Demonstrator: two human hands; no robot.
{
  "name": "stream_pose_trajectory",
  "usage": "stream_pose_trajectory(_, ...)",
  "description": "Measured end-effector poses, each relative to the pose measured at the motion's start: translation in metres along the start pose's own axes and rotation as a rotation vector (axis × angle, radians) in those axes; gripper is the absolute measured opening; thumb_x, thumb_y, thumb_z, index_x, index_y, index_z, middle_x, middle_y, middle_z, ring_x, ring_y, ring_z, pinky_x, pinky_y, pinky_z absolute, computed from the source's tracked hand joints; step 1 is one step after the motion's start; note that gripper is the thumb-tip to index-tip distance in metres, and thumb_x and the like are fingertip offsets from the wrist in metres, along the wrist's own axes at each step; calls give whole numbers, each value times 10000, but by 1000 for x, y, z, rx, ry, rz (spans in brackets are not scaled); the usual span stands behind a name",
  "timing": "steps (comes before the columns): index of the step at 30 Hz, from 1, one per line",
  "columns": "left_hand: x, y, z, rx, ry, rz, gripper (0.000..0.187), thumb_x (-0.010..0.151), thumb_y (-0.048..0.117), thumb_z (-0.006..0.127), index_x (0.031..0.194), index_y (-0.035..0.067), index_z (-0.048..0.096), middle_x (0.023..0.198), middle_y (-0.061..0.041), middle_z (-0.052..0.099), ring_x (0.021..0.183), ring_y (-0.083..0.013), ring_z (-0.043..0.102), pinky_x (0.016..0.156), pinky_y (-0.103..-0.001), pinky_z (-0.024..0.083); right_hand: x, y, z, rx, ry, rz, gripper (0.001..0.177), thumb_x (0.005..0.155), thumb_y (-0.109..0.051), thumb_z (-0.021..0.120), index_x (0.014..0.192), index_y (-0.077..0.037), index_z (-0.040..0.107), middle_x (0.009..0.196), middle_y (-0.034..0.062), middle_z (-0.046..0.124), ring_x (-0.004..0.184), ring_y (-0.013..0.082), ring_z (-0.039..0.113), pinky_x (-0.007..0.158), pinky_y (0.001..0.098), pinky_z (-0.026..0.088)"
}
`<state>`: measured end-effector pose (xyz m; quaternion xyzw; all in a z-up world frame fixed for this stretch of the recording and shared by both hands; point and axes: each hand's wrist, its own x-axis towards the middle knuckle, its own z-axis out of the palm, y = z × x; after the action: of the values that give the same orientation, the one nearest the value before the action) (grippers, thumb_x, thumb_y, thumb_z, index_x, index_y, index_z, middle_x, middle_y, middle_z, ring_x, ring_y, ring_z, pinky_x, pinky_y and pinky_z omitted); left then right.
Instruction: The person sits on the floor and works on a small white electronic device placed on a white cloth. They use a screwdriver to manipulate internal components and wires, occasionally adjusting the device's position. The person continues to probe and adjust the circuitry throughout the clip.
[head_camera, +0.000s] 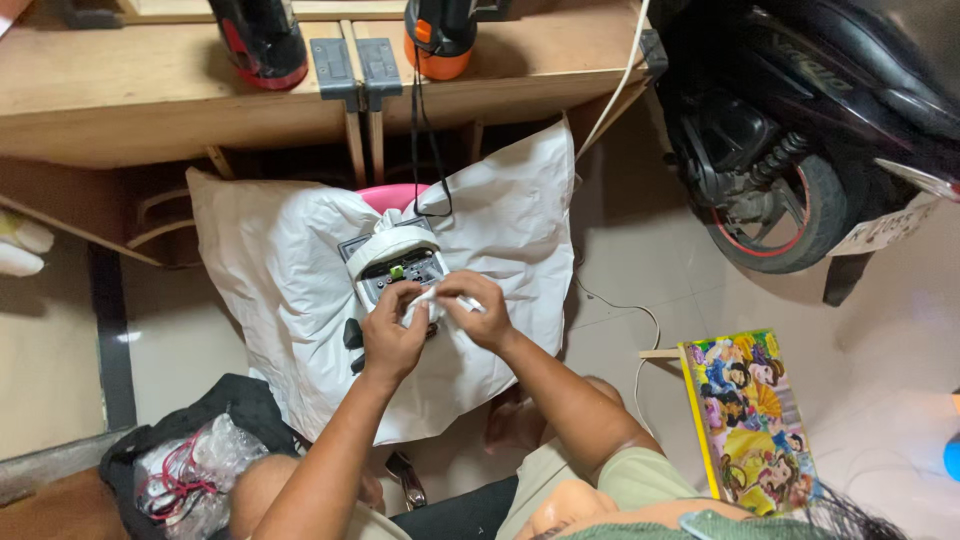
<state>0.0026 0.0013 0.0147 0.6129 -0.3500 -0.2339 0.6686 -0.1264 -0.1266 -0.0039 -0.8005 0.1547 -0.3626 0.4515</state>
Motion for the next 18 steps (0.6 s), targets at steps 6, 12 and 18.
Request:
stream_pose_trajectory(6,-5,4,-3,233,-158,-81,263,886,116,727,1142,56,738,1003,-124,765,752,-215,726,702,-316,580,9,3,-2,-67,233,157,174,853,41,732,1005,-9,666,994,111,666,850,210,659,784,304,547)
stream_pose_trajectory(12,-6,-3,-4,443,-279,94,249,886,155,720,1118,70,753,944,-111,757,781,-262,720,730,-373,565,15,-7,11,-235,138,-10,196,822,75,667,990,-16,625,973,135,595,861,260,627,776,358,537)
stream_pose_trajectory(18,11,-9,-25,357,179,51,177,919,153,712,1071,77,762,909,-84,741,690,-193,681,644,-327,546,18,-11,11,-437,27,-140,202,797,46,696,964,-60,653,954,109,645,919,341,624,823,437,515)
